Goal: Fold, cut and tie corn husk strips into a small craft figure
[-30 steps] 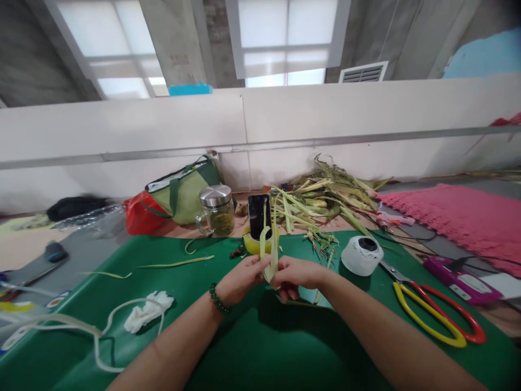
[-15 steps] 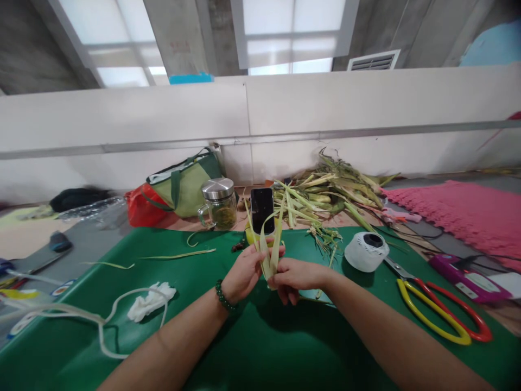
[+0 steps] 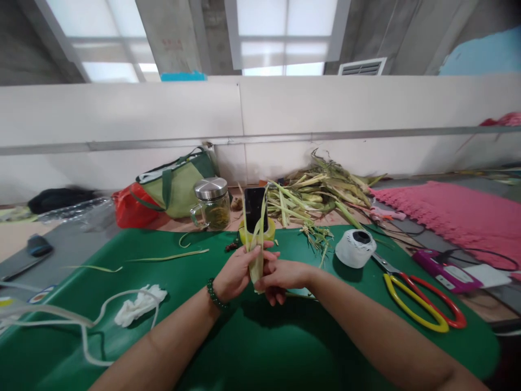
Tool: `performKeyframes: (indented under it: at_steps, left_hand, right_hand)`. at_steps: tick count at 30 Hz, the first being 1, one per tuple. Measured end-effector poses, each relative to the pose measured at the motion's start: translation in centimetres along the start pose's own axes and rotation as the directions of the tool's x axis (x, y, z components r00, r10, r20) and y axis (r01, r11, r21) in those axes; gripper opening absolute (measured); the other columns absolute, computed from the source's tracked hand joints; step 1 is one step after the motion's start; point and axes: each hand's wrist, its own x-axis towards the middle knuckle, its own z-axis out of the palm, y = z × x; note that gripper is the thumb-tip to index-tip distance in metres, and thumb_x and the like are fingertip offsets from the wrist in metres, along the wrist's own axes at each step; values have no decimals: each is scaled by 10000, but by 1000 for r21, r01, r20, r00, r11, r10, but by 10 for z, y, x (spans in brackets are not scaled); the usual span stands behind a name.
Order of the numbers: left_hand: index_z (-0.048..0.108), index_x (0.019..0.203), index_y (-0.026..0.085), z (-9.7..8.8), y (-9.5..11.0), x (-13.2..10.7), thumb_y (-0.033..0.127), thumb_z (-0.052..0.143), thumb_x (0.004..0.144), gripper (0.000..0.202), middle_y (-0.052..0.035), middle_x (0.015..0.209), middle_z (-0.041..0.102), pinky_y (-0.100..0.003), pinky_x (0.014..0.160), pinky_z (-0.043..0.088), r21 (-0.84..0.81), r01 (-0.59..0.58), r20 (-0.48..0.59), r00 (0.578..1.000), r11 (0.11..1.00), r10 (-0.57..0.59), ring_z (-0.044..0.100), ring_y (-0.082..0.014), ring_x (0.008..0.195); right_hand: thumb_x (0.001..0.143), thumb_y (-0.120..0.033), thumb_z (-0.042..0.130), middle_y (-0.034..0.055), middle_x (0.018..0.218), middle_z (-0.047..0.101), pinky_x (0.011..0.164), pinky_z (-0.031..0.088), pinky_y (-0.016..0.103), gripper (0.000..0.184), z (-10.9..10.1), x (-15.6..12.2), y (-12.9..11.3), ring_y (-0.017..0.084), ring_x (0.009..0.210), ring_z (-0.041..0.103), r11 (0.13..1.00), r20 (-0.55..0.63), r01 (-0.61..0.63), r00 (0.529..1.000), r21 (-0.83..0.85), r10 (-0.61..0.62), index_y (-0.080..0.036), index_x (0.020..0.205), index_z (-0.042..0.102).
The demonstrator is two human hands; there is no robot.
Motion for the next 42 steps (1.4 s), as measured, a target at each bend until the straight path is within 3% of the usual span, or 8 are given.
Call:
performKeyframes:
  at_steps: [4, 8, 12, 18, 22, 28, 35, 42]
  left_hand:
    - [662, 972, 132, -3, 3, 1, 334, 579, 818, 267, -77, 741, 694, -362, 822, 478, -125, 7, -42, 999, 992, -12, 652, -213, 794]
    - [680, 967, 132, -2, 3, -4, 359, 724, 682, 367, -47, 813, 662, -302, 754, 485, -23, -14, 78, 997, 1000, 16, 622, -179, 757]
    - [668, 1032, 140, 2, 3, -11, 548, 674, 679, 540, -110, 1073, 641, -326, 889, 444, -51, -76, 140, 987, 996, 83, 563, -244, 1046]
    - [654, 1034, 116, 3, -1, -11, 306, 743, 683, 409, -106, 875, 669, -331, 755, 469, 98, 113, 265, 955, 989, -135, 645, -220, 784]
    - [681, 995, 138, 1, -9, -6, 257, 735, 685, 337, -86, 889, 668, -282, 740, 463, 21, 134, 141, 981, 991, -136, 627, -173, 783]
    - [661, 697, 118, 2, -7, -1, 243, 634, 775, 149, -92, 825, 689, -314, 831, 469, -125, 49, -44, 998, 991, -55, 633, -188, 802]
    - [563, 688, 165, 1, 7, 3, 219, 450, 880, 229, -97, 823, 706, -372, 928, 443, -276, 27, -166, 983, 961, -75, 662, -205, 855]
    - [603, 842, 139, 2, 7, 2, 122, 606, 783, 61, -2, 606, 617, -270, 717, 498, -269, -51, -187, 982, 962, 0, 617, -126, 622]
  right_hand:
    - [752, -161, 499, -43, 435, 591, 347, 424, 139, 129, -6, -3, -1, 62, 312, 505, 999, -22, 37, 999, 38, -37, -139, 628, 528]
    - [678, -190, 544, -27, 408, 580, 318, 391, 131, 102, -11, -6, -3, 61, 292, 477, 988, 27, 90, 995, 123, -94, -135, 593, 530]
    - [623, -258, 504, -31, 349, 527, 243, 282, 142, 96, -14, -3, -3, 69, 222, 375, 936, 84, 73, 991, 344, -108, -168, 600, 477]
    - [588, -298, 521, -36, 339, 513, 222, 258, 144, 142, -18, 4, 11, 64, 195, 318, 911, 241, 44, 958, 410, -155, -166, 626, 484]
    - [627, -280, 454, -3, 351, 538, 220, 264, 151, 138, -21, 6, 19, 75, 195, 337, 912, 287, -30, 953, 408, -97, -154, 602, 505]
    - [657, -236, 470, 4, 336, 521, 233, 265, 130, 239, -15, 4, 13, 52, 211, 379, 970, 191, -20, 981, 244, -28, -133, 442, 496]
    - [648, -263, 620, -1, 528, 657, 346, 399, 133, 148, -9, 0, 7, 59, 338, 528, 976, -61, 69, 996, 208, -58, -122, 649, 576]
    - [639, -248, 625, -17, 507, 621, 393, 425, 151, 146, -2, -5, 2, 54, 371, 525, 983, -188, 164, 971, 86, -146, -125, 585, 567]
